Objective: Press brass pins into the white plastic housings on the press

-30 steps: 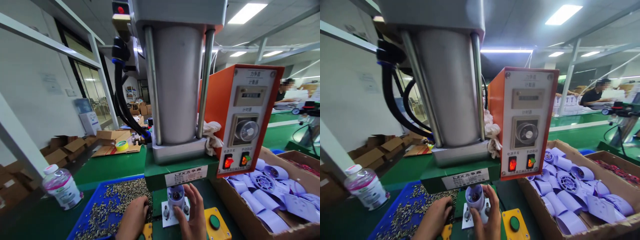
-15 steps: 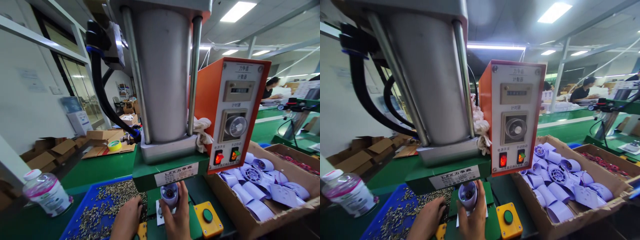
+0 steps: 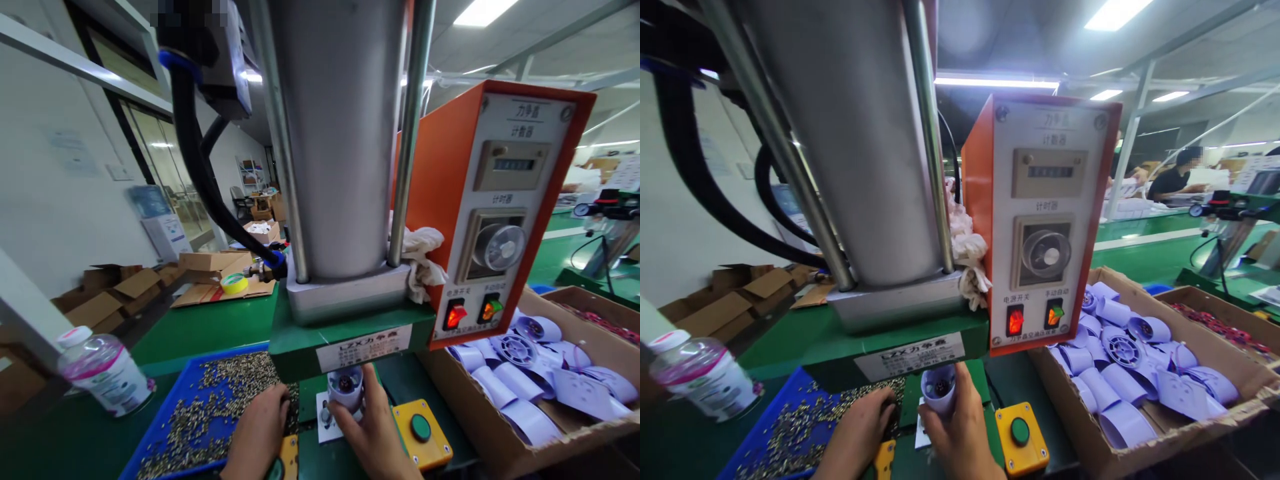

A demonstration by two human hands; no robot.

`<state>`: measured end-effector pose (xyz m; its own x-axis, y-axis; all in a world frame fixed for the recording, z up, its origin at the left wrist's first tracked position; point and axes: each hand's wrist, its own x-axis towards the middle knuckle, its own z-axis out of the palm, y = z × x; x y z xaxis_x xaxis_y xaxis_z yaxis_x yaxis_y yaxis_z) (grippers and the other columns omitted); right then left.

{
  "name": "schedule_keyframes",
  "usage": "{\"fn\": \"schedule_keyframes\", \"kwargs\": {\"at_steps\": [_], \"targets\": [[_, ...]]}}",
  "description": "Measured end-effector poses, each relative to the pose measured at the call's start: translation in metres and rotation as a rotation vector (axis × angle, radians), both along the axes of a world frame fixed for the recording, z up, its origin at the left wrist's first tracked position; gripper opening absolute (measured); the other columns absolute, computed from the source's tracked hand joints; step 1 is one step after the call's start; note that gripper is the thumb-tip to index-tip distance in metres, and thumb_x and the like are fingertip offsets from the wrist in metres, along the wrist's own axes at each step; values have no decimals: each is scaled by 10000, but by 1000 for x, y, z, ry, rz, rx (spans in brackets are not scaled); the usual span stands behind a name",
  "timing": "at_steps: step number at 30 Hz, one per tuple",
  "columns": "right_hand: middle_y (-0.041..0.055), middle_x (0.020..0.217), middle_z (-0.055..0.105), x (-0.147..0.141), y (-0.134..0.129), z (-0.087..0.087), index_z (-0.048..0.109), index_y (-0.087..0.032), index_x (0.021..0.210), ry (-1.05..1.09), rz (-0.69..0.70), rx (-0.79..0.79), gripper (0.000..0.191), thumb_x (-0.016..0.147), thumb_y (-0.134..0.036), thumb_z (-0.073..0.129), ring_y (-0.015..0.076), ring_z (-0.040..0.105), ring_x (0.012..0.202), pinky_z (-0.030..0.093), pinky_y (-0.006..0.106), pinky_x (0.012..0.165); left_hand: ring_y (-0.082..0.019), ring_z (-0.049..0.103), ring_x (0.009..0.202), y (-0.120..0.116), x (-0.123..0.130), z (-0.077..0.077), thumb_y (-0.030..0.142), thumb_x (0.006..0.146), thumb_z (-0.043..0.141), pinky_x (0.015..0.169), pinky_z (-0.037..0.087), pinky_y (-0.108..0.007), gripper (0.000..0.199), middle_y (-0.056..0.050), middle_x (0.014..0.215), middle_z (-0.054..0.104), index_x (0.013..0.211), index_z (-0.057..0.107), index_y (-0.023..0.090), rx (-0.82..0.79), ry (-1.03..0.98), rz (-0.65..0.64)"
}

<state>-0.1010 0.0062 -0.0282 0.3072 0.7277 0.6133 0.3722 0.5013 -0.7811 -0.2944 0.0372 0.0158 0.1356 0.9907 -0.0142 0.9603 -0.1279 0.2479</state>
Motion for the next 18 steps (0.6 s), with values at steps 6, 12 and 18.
{"fn": "schedule_keyframes", "kwargs": {"at_steps": [6, 12, 18], "targets": [[64, 1061, 713, 14, -9, 27, 555, -200, 1250, -34, 140, -120, 541, 725, -250, 678, 214, 684, 949, 552, 297, 840, -194, 595, 891, -6, 0, 0, 126, 915, 384, 795, 385, -297, 208, -60, 936, 651, 854, 572, 192, 42, 6, -8], [46, 1189, 690, 27, -7, 39, 558, -255, 1305, -81, 305, -118, 583, 736, -227, 683, 221, 660, 1062, 539, 320, 899, -198, 591, 868, -5, -1, -6, 166, 944, 352, 793, 390, -309, 242, -67, 927, 646, 854, 574, 192, 69, -19, -17], [76, 1261, 658, 16, -1, 18, 521, -244, 1357, 211, 305, -77, 659, 730, -227, 724, 227, 661, 1078, 555, 334, 895, -215, 586, 829, -9, -1, -3, 188, 960, 309, 779, 409, -344, 265, -85, 902, 633, 841, 546, 189, 110, -90, -16]]}}
